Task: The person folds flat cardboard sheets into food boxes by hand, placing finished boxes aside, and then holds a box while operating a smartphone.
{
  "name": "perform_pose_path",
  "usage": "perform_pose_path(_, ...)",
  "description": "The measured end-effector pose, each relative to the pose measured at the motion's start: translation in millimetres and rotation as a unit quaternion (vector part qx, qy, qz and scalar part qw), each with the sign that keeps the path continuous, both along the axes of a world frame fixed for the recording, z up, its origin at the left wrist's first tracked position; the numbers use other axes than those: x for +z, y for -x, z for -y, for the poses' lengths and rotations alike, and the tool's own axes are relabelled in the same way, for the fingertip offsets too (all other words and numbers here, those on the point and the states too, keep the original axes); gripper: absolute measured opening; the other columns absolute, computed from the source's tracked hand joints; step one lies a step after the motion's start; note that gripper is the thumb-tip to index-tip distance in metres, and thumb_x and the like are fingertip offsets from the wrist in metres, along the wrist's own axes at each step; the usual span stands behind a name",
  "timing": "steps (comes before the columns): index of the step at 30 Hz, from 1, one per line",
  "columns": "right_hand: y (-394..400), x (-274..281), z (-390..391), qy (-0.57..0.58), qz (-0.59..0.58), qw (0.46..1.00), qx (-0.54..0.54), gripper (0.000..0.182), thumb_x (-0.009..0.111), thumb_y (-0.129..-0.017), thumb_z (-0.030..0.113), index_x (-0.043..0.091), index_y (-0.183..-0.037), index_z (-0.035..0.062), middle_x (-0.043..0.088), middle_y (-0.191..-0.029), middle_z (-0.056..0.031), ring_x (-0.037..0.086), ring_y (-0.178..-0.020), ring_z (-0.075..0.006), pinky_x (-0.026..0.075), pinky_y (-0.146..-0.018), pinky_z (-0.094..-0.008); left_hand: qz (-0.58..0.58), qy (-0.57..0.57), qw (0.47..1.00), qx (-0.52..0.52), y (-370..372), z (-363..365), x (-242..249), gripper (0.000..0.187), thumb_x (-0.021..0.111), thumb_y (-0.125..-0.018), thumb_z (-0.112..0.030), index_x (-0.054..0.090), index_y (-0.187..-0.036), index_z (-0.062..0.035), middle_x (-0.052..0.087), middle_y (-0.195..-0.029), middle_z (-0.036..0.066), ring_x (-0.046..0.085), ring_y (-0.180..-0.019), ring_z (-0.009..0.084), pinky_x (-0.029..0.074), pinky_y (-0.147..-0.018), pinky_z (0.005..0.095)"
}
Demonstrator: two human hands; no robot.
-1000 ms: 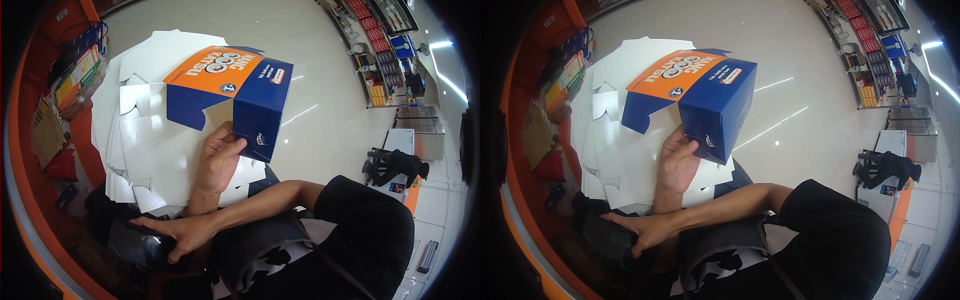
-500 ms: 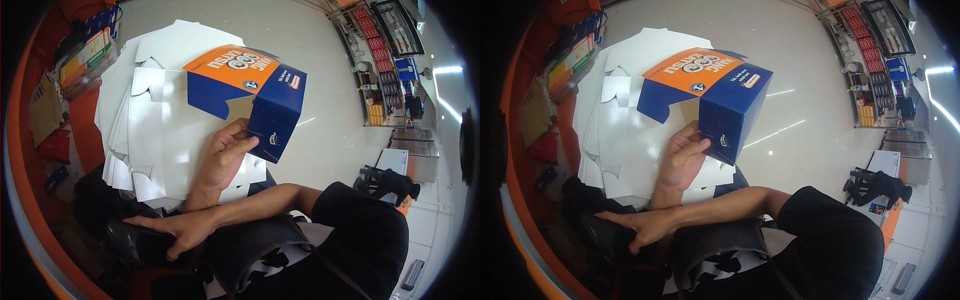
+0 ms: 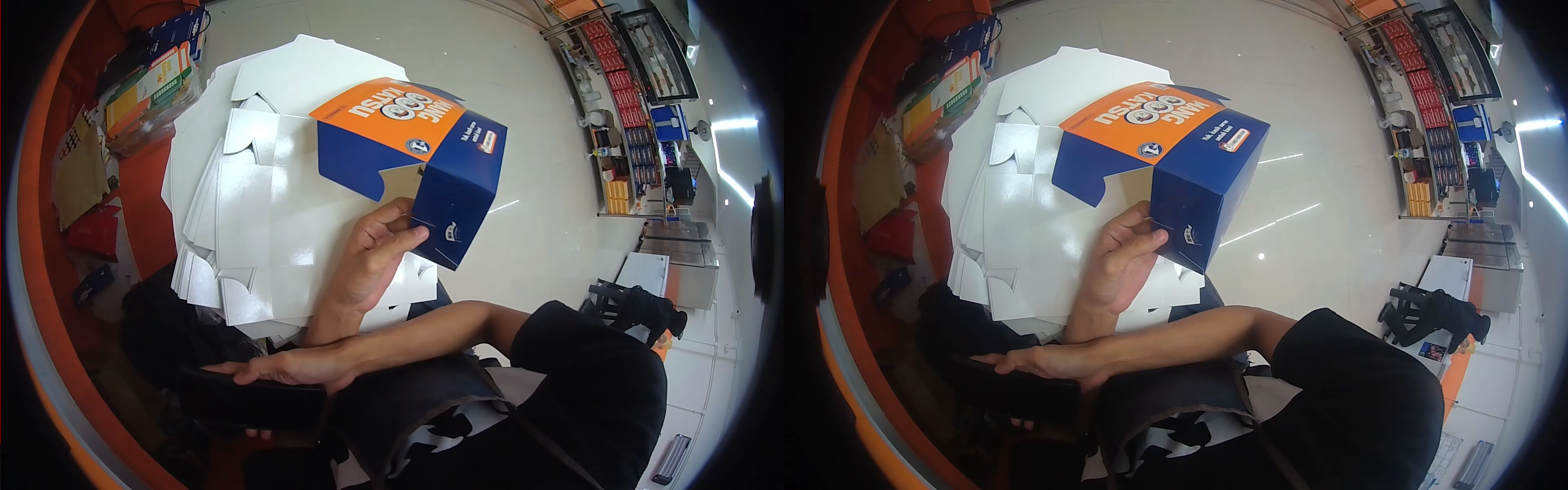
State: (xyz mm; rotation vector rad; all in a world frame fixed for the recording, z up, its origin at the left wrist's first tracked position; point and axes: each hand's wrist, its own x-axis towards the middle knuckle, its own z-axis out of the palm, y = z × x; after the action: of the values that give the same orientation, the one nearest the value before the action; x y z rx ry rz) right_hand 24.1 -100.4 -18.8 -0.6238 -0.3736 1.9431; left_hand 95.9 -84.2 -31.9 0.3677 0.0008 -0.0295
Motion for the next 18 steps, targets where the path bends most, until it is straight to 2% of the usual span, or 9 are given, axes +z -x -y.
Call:
perform_pose_path(14,5,-2,-6,0.019,-0.054,0.998,0.002,0.083,0.050,-0.098,0.034,0.000,-0.162,0.0154,0.037,-0.147,-0.0162,0.044,-0.131,-0.0268,0.042,-0.105,-0.0370,0.002,0.016,1.000,0.001,0,0,-4,0.028,0.058,-0.095,-0.001,0.060,-0.122,0.0029,0.070,-0.111,0.010,0.063,-0.106,0.0134,0.043,-0.100,0.0303)
perform_pose_path(15,1,1,-5,0.021,-0.104,0.994,0.034,0.089,0.057,-0.096,0.026,-0.002,-0.161,0.0141,0.029,-0.152,-0.0149,0.035,-0.139,-0.0252,0.037,-0.109,-0.0350,0.003,0.016,1.000,0.000,-1,0,-4,0.028,0.058,-0.095,-0.001,0.060,-0.122,0.0029,0.070,-0.111,0.010,0.063,-0.106,0.0134,0.043,-0.100,0.0303)
perform_pose_path(16,-1,4,-5,0.021,-0.104,0.994,0.033,0.089,0.057,-0.096,0.026,-0.002,-0.161,0.0141,0.029,-0.152,-0.0149,0.035,-0.139,-0.0252,0.037,-0.109,-0.0350,0.004,0.018,1.000,-0.002,-1,-1,-4,0.028,0.058,-0.095,-0.001,0.060,-0.122,0.0031,0.070,-0.111,0.010,0.063,-0.106,0.0135,0.043,-0.100,0.0303)
perform_pose_path(18,-4,7,-3,-0.063,0.008,0.998,0.029,0.104,0.065,-0.083,0.005,-0.005,-0.160,0.0100,0.030,-0.151,-0.0162,0.035,-0.137,-0.0249,0.036,-0.109,-0.0335,0.004,0.021,1.000,-0.005,0,-1,-4,0.029,0.058,-0.095,-0.001,0.060,-0.123,0.0032,0.070,-0.112,0.010,0.063,-0.107,0.0135,0.043,-0.100,0.0303)
